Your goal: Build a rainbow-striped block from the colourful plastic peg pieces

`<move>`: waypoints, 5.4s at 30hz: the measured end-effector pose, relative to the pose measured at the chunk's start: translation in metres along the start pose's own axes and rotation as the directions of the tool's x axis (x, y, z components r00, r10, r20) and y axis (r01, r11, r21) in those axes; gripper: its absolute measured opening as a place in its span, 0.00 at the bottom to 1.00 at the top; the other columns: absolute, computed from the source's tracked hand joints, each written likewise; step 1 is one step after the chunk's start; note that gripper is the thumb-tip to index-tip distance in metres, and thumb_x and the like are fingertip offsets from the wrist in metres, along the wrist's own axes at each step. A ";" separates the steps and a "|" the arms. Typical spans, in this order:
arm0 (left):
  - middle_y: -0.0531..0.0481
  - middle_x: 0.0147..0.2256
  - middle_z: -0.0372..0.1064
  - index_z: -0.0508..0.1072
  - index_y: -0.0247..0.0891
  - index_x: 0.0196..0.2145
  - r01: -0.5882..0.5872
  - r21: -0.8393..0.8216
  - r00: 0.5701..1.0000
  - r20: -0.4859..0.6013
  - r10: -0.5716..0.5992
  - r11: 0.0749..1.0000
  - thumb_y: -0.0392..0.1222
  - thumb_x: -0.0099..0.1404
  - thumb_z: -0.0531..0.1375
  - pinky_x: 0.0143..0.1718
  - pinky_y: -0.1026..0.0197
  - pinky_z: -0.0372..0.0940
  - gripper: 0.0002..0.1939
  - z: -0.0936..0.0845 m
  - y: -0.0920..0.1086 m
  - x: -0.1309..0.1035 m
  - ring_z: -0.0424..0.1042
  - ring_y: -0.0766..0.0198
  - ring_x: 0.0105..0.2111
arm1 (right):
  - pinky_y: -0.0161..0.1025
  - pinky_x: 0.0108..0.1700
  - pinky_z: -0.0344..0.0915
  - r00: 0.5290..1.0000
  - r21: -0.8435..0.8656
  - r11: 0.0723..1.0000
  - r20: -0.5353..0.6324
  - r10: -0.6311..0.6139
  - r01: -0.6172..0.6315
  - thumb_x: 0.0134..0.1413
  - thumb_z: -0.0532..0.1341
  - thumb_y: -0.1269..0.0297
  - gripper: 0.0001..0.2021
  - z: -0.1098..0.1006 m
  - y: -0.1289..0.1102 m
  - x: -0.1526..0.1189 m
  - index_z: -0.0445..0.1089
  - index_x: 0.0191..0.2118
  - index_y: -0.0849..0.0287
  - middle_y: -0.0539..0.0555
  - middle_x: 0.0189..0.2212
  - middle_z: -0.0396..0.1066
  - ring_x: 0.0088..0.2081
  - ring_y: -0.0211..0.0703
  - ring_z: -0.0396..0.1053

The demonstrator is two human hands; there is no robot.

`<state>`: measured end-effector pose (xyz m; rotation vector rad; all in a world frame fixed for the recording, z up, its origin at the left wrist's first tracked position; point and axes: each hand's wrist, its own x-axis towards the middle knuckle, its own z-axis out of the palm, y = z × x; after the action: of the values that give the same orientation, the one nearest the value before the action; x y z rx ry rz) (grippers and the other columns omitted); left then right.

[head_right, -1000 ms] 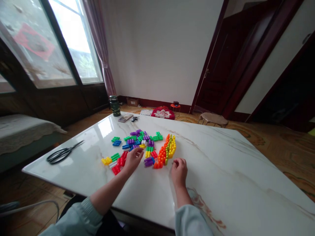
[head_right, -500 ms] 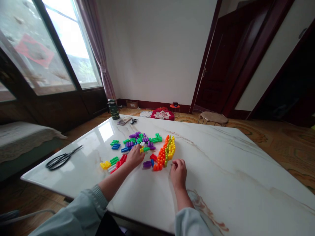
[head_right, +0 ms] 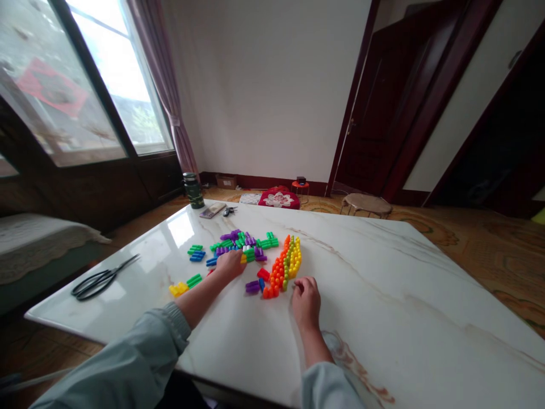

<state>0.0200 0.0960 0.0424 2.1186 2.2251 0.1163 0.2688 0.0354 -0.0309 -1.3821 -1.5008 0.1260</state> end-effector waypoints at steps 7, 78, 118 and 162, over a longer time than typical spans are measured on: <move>0.37 0.50 0.65 0.70 0.34 0.49 -0.048 0.040 0.999 -0.001 0.048 0.998 0.36 0.64 0.52 0.40 0.56 0.67 0.17 0.006 0.015 -0.001 0.72 0.51 0.44 | 0.40 0.39 0.65 1.000 0.002 1.000 0.007 0.005 -0.005 0.47 0.52 0.71 0.07 0.001 0.001 0.000 0.67 0.28 0.58 0.54 0.31 0.67 0.33 0.44 0.67; 0.53 0.26 0.67 0.67 0.36 0.40 -0.236 -0.932 0.967 -0.197 0.164 0.274 0.52 0.67 0.52 0.21 0.67 0.61 0.15 0.048 0.026 -0.122 0.63 0.70 0.19 | 0.36 0.35 0.68 0.987 0.381 0.921 -0.096 0.126 -0.080 0.55 0.60 0.57 0.10 -0.018 -0.075 -0.028 0.67 0.36 0.58 0.58 0.39 0.72 0.35 0.42 0.71; 0.50 0.27 0.70 0.74 0.36 0.40 -0.374 -0.807 0.927 -0.305 0.219 0.457 0.41 0.65 0.54 0.29 0.66 0.61 0.11 0.044 0.024 -0.121 0.68 0.66 0.26 | 0.36 0.31 0.67 0.995 0.099 0.994 0.080 -0.051 0.043 0.60 0.56 0.59 0.11 -0.016 -0.043 -0.008 0.71 0.34 0.61 0.55 0.33 0.69 0.26 0.38 0.67; 0.50 0.26 0.70 0.71 0.34 0.29 -0.223 -0.962 0.951 -0.180 0.250 0.156 0.45 0.58 0.61 0.28 0.65 0.63 0.10 0.033 0.025 -0.127 0.68 0.65 0.26 | 0.45 0.50 0.68 0.909 0.351 0.929 0.340 -0.240 0.114 0.55 0.58 0.69 0.19 -0.007 -0.084 -0.052 0.68 0.54 0.57 0.59 0.45 0.71 0.47 0.49 0.70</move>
<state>0.0548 -0.0295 0.0119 1.5131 1.0288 1.1873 0.2066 -0.0362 -0.0029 -0.9807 -1.8237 0.5270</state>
